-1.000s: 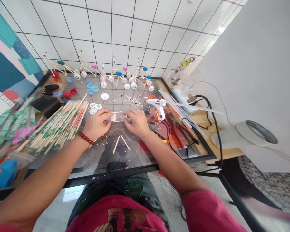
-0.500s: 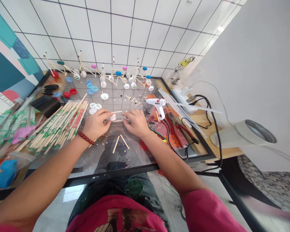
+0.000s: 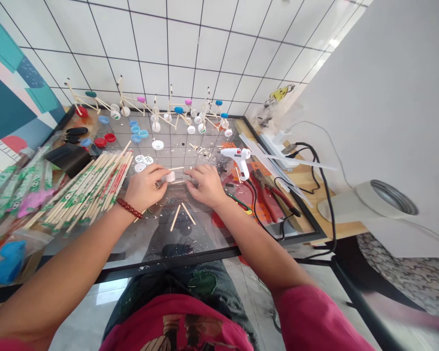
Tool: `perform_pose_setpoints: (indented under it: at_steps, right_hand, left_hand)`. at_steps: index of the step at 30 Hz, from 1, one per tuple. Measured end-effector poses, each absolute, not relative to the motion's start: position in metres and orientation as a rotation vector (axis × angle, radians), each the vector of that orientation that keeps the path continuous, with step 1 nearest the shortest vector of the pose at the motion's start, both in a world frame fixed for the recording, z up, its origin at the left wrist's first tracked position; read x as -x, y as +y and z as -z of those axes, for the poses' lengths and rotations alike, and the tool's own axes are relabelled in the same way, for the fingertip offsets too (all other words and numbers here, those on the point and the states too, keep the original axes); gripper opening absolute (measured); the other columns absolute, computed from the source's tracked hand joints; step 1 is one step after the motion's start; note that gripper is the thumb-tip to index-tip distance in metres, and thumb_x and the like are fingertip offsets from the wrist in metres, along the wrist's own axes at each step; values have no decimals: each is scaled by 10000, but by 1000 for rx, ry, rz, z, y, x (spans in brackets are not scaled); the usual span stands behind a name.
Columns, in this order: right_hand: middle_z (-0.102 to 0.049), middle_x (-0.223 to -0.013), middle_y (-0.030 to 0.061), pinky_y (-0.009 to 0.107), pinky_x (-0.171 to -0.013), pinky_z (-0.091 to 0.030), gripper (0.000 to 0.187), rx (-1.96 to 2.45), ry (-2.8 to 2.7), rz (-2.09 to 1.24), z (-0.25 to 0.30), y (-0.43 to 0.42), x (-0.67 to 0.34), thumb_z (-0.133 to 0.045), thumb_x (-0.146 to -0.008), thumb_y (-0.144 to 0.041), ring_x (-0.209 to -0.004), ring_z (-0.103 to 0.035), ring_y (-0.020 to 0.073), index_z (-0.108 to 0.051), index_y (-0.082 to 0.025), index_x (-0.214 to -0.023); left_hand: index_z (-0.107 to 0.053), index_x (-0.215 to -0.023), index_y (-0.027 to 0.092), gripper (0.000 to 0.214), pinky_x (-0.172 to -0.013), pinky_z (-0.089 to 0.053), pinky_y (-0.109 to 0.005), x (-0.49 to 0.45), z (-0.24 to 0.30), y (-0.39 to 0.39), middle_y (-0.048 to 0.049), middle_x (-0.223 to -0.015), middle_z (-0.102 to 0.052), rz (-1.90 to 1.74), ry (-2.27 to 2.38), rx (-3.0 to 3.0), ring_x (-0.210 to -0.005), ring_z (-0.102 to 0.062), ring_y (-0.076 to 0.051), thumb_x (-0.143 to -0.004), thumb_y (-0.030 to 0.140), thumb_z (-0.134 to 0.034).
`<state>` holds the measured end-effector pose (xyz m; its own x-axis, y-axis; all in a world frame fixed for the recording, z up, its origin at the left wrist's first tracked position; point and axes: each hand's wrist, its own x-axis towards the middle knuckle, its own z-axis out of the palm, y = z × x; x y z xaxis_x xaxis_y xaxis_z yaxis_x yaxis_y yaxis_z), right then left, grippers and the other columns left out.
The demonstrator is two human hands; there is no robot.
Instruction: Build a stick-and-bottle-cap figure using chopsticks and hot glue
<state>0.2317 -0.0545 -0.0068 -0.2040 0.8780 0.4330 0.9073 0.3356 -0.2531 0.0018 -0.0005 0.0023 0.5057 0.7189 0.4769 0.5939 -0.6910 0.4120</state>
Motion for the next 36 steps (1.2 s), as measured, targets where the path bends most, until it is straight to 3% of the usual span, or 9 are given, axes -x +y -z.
perform_pose_setpoints:
  at_steps: [10,24,36]
  right_hand:
    - [-770,-1158,111,403,-905,-399,357,1614,-2107,68,5,-55,-232,-617,-964,-136,-1108,-638,300,-776,-217,-1273]
    - [-760,-1242,107,400,-963,-386,409,1737,-2133,10,-3,-58,-227,-570,-987,-153,-1187,-623,304,-758,-227,-1343]
    - [-754,-1288,106,420,-992,-393,367,1742,-2178,-18,-3,-57,-226,-583,-1035,-286,-1220,-614,311,-751,-244,-1358]
  left_hand:
    - [-812,-1171,190,342,-823,-644,-357,-1,-1,1,-112,-1195,-785,-962,1163,-2546,-905,-768,-236,-919,299,-610]
    - [-810,-1156,193,328,-796,-632,-369,0,2,3,-105,-1193,-766,-993,1191,-2526,-776,-728,-203,-907,278,-615]
    - [-829,-1125,208,320,-809,-631,-385,1,6,6,-95,-1185,-760,-950,1189,-2527,-784,-731,-211,-880,232,-625]
